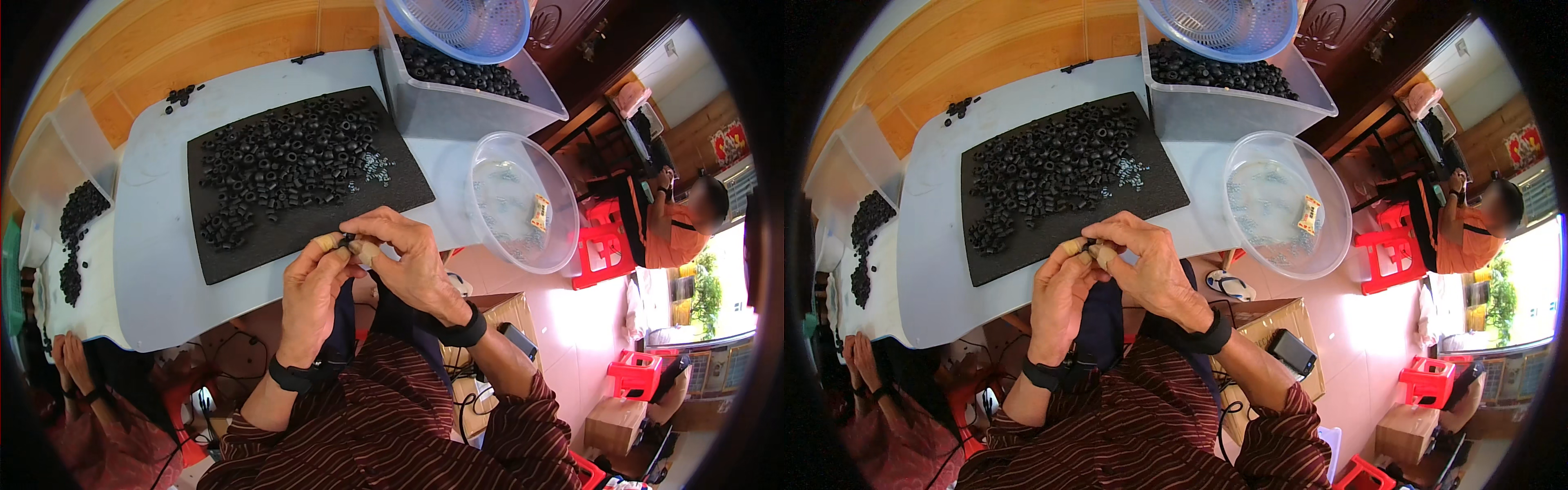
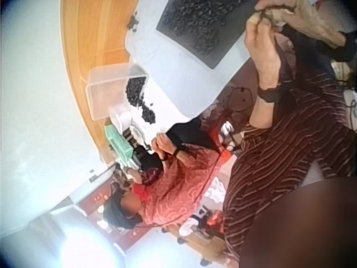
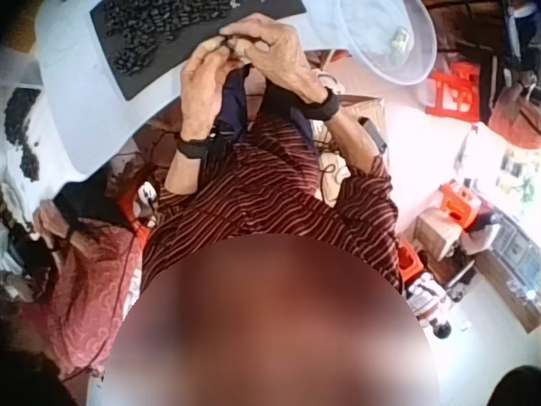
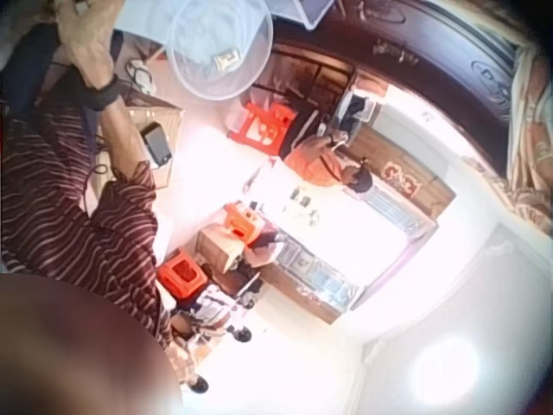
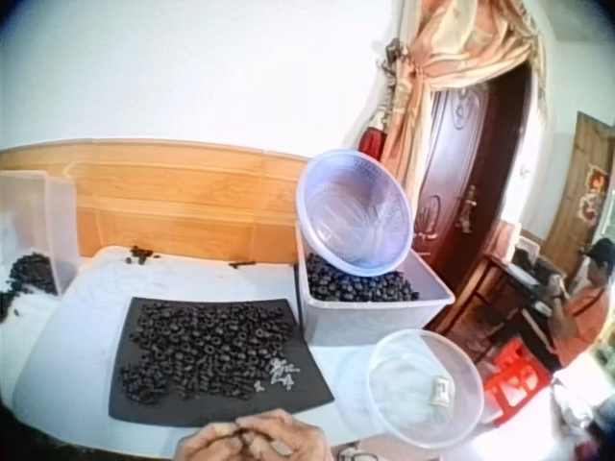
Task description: Manually sorting and inspecting small black rubber or plastic industrial components on a work surface.
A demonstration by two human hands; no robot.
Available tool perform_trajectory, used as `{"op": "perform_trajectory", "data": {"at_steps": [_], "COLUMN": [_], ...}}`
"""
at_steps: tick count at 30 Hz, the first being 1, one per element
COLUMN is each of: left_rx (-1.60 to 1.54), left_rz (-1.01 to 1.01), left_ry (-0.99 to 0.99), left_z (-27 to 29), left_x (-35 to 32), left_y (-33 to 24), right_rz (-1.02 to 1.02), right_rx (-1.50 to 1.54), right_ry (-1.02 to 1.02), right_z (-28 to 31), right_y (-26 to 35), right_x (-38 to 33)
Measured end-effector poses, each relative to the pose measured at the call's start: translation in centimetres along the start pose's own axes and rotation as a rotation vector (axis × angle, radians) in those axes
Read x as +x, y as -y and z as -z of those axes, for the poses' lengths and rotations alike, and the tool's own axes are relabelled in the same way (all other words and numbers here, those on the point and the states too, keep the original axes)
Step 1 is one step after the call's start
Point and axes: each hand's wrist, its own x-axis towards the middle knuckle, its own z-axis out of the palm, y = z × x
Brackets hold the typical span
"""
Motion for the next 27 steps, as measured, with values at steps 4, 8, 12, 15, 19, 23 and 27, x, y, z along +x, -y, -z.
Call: {"op": "perform_trajectory", "data": {"at_steps": [4,8,12,15,19,23,27], "left_rx": [-0.086,-0.090,-0.102,-0.113,-0.049,0.006,0.061], "left_rz": [0.045,0.089,0.090,0.090,0.112,0.085,0.084], "left_ry": [-0.013,-0.010,0.000,-0.015,-0.022,0.052,0.057], "left_z": [-0.2,-0.1,-0.4,-0.6,-0.8,-0.6,-1.1], "left_x": [0.0,0.1,0.3,0.7,0.8,0.8,0.9], "left_y": [0.2,0.2,0.4,0.7,1.1,1.3,1.2], "right_rz": [0.114,0.192,0.227,0.219,0.261,0.196,0.181], "right_rx": [-0.145,-0.248,-0.239,-0.280,-0.283,-0.128,-0.105], "right_ry": [-0.004,-0.077,-0.194,-0.253,-0.343,-0.327,-0.322], "right_z": [0.4,0.0,-1.0,-1.5,-2.1,-1.9,-1.3], "right_y": [0.2,-0.4,-1.0,-1.6,-2.7,-2.9,-3.2], "right_x": [-0.4,-1.0,-1.4,-1.5,-2.2,-2.3,-2.4]}}
